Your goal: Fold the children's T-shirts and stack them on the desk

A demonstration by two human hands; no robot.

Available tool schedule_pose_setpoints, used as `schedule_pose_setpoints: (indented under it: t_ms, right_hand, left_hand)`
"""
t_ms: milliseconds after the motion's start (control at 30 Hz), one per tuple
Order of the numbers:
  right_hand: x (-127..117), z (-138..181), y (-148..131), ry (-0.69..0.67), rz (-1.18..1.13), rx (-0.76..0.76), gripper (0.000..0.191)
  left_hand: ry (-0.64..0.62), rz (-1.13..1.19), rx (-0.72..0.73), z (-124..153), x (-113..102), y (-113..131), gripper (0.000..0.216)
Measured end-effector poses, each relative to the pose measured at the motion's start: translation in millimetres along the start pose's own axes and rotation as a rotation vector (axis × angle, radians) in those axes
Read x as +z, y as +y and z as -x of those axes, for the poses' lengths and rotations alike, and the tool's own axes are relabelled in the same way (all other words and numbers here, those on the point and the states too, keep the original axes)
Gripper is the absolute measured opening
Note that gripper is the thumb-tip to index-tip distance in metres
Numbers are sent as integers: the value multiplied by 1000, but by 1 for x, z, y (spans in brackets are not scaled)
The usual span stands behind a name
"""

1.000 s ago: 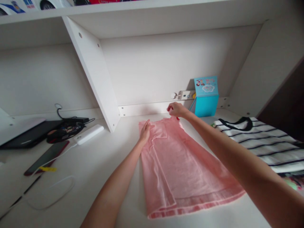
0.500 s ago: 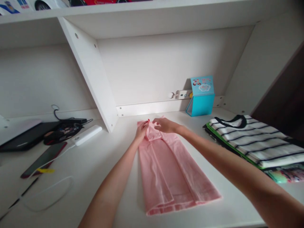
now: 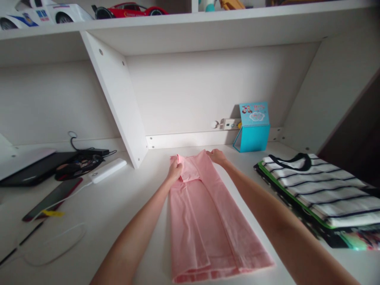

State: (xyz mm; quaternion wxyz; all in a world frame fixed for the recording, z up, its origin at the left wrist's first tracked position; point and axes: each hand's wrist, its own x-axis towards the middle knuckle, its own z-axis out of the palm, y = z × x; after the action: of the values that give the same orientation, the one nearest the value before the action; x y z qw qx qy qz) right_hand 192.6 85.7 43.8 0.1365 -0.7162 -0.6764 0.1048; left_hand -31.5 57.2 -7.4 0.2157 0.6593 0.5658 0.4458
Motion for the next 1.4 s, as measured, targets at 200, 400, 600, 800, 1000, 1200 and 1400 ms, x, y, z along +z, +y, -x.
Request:
schedule_pose_setpoints:
  t_ms: [200,400,600,800,1000,1200,1400]
  right_hand:
    - [19,-21,-8,14,-71,149,42]
    - [34,-28,-5,29,-44,252,32]
    - [39,-26,-10,45,12,248,33]
    - [31,-17,-13,100,64,164,32]
    - [8,28,-17,137,104,-220,35]
    - [16,93,2,-24,145,-754,49]
    - [-1,154,23,-119,138,-707,69]
  left_hand:
    - [21,-36,7,-3,2,1,28]
    - [155,-63,-81,0,5,10,41]
    - [217,-104,-92,3,3,16,31]
    - [115,-184,-23,3,-1,19,21]
    - [-102,-332,-21,0,-8,28,48]
    - [-97,-640,-32,12,-10,42,42]
    - [-190,-838,228,27,-7,50,54]
